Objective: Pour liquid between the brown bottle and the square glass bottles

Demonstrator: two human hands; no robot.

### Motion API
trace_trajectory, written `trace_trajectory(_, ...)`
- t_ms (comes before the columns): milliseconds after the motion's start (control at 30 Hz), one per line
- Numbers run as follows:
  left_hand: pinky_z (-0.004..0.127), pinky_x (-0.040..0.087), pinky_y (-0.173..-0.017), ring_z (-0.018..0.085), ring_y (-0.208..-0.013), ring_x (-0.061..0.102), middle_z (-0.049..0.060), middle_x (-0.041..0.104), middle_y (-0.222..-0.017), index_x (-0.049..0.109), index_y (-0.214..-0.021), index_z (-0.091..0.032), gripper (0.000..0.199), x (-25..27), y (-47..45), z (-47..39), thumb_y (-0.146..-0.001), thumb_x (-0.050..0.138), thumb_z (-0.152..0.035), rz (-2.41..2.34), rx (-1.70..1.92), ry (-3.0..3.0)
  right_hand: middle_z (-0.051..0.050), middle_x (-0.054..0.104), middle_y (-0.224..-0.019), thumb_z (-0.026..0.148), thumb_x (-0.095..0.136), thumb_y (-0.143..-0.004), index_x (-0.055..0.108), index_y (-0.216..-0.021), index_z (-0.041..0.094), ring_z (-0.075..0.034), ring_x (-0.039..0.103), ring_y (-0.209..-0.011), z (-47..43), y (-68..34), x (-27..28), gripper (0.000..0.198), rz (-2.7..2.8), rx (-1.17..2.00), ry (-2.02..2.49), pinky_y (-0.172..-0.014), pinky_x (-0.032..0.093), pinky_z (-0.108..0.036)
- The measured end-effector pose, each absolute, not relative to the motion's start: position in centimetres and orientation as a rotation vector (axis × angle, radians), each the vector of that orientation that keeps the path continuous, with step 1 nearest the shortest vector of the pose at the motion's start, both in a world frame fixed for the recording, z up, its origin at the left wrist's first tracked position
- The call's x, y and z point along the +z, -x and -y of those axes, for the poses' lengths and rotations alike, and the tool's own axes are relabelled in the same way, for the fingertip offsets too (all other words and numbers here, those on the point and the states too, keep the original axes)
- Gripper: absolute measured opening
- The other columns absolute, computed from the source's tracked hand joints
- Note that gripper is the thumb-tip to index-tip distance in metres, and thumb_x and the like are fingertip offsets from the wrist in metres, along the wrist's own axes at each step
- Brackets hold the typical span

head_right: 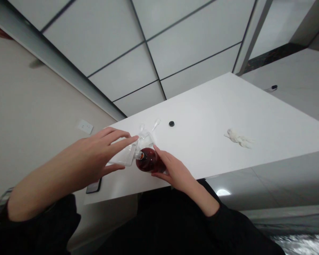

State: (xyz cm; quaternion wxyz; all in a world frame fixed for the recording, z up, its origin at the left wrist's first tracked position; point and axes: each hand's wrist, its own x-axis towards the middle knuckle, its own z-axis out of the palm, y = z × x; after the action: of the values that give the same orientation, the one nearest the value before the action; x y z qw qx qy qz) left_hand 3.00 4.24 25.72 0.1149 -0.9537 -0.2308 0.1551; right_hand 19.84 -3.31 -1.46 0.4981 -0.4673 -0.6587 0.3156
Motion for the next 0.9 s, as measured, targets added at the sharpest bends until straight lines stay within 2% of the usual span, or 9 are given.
trace_trajectory(167,0.044,0.066,-0.085,0.036,-0.127,0.068,0.017,0.071,-0.140,0.055,-0.152,-0.021,0.065,25.8,-2.8,-4.2,-0.092,0.078,-0.018,0.641,0.464,2.789,-0.013,0.062,-0.161,0.034,0.084,-0.092,0.026,-0.175,0.041,-0.035,0.062,-0.147,3.2,-20.0,-1.1,0.102,1.589,0.764,1.114,-0.119,0.054,-0.059)
trace_trajectory(567,0.043,0.065,-0.083,0.036,-0.126,0.069,0.017,0.071,-0.142,0.057,-0.152,-0.018,0.065,26.7,-3.9,-3.9,-0.092,0.081,-0.023,0.675,0.620,2.733,-0.014,0.061,-0.162,0.033,0.084,-0.092,0.027,-0.174,0.039,-0.036,0.061,-0.148,3.3,-20.0,-1.5,0.100,1.597,0.778,1.112,-0.120,0.053,-0.060)
trace_trajectory(900,0.050,0.064,-0.096,0.040,-0.136,0.064,0.016,0.068,-0.148,0.058,-0.155,-0.022,0.065,26.2,-3.0,-4.6,-0.094,0.079,-0.021,0.707,0.556,2.803,-0.011,0.059,-0.164,0.034,0.084,-0.092,0.029,-0.174,0.040,-0.036,0.059,-0.151,3.3,-20.1,-1.2,0.099,1.582,0.803,1.115,-0.123,0.051,-0.060)
